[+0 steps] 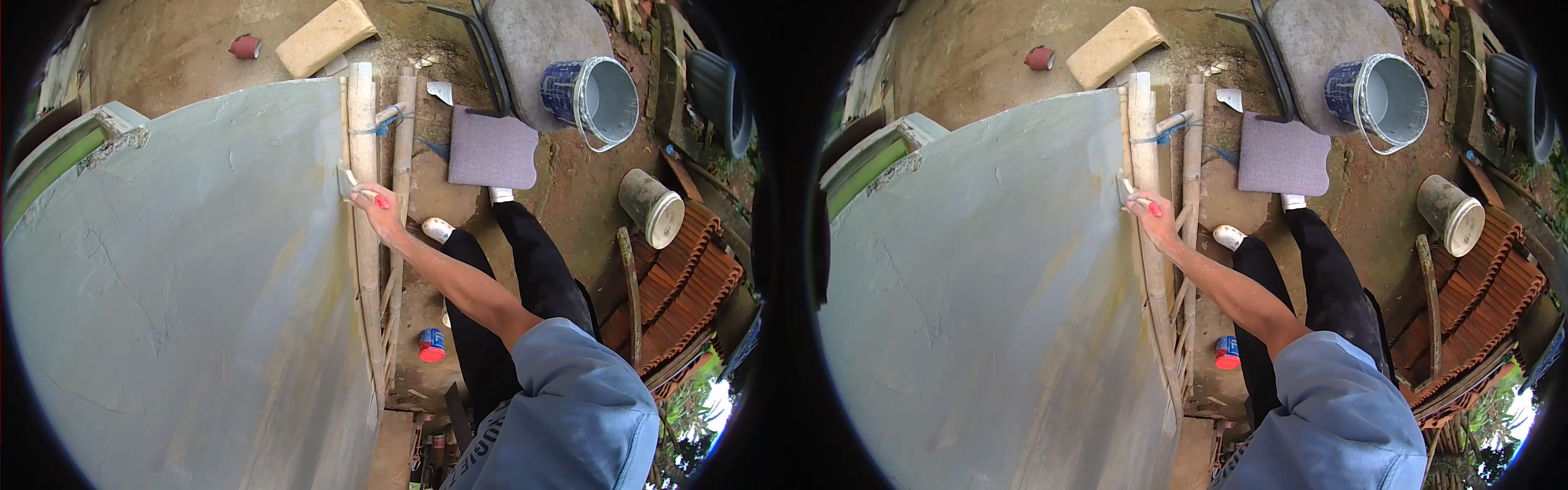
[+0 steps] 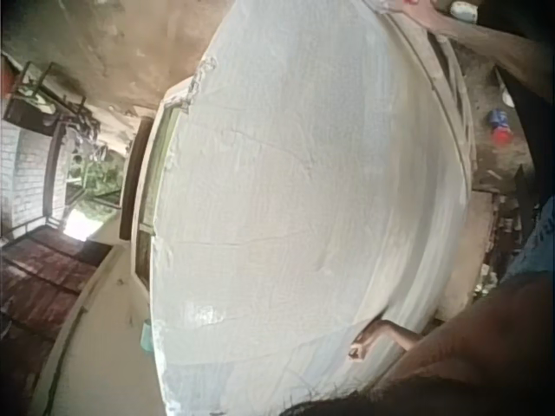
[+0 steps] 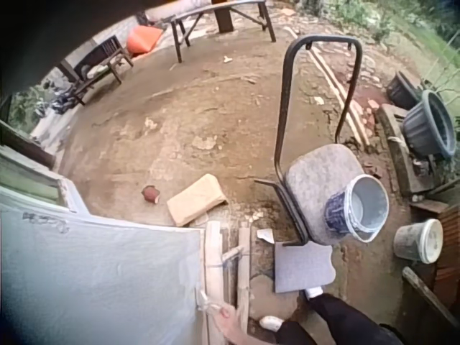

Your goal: The person applies paint to a concrete wall using a brush, periodically dipping the tool into a metal bucket sitting on a chair and using their other hand to steady themselves against the surface.

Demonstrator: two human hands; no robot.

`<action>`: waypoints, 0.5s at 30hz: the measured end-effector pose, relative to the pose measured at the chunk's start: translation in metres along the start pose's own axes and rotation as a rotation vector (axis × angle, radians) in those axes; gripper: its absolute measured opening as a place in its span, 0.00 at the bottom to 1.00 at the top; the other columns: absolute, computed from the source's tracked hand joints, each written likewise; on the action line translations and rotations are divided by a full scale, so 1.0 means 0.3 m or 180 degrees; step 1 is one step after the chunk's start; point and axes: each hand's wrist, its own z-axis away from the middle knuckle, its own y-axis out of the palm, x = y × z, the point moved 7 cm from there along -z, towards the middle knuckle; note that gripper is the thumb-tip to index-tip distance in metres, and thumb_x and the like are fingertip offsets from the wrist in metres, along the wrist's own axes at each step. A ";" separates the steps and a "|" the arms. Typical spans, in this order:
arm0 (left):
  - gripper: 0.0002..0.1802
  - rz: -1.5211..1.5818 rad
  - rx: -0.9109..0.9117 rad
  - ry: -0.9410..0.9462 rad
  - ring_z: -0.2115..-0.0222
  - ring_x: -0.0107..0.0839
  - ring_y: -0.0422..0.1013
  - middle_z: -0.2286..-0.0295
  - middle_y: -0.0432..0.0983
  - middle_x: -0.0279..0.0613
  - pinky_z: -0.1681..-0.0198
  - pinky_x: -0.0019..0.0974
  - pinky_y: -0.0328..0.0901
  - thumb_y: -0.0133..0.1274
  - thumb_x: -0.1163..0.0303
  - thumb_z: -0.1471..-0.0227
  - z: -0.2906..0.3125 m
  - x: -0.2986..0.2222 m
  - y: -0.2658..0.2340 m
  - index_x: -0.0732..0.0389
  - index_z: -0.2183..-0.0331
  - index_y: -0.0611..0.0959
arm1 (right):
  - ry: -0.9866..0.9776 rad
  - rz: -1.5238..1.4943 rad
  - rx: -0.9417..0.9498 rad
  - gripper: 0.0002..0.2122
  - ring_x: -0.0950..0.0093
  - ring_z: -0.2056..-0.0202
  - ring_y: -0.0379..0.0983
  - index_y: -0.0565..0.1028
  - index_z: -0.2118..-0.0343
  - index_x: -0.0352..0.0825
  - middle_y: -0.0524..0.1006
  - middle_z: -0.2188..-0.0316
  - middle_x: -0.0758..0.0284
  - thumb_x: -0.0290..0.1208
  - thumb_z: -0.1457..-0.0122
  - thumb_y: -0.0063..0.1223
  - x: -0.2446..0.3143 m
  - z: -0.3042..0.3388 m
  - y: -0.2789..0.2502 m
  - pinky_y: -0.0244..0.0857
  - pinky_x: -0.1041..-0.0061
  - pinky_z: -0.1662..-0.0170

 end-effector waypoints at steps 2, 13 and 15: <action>0.21 -0.0076 0.0024 0.0002 0.54 0.46 0.61 0.52 0.58 0.57 0.48 0.49 0.60 0.37 0.60 0.32 0.014 0.033 -0.033 0.69 0.50 0.64 | 0.0366 -0.0477 0.0332 0.06 0.77 0.60 0.77 0.80 0.62 0.32 0.80 0.62 0.65 0.23 0.42 0.60 0.023 0.129 0.046 0.72 0.79 0.54; 0.20 0.0102 -0.0062 -0.0049 0.55 0.45 0.61 0.53 0.59 0.55 0.48 0.48 0.60 0.37 0.60 0.32 -0.006 -0.011 0.025 0.69 0.50 0.64 | -0.0093 -0.0196 -0.0284 0.06 0.78 0.62 0.76 0.79 0.62 0.29 0.80 0.62 0.67 0.23 0.42 0.60 -0.067 0.073 0.023 0.71 0.80 0.57; 0.20 -0.0023 -0.0005 -0.0018 0.55 0.44 0.61 0.53 0.59 0.55 0.48 0.48 0.60 0.37 0.60 0.32 0.009 0.035 -0.017 0.69 0.51 0.64 | 0.0289 -0.0458 0.0087 0.06 0.78 0.62 0.76 0.79 0.62 0.29 0.79 0.63 0.67 0.23 0.42 0.60 -0.075 0.224 0.021 0.72 0.79 0.56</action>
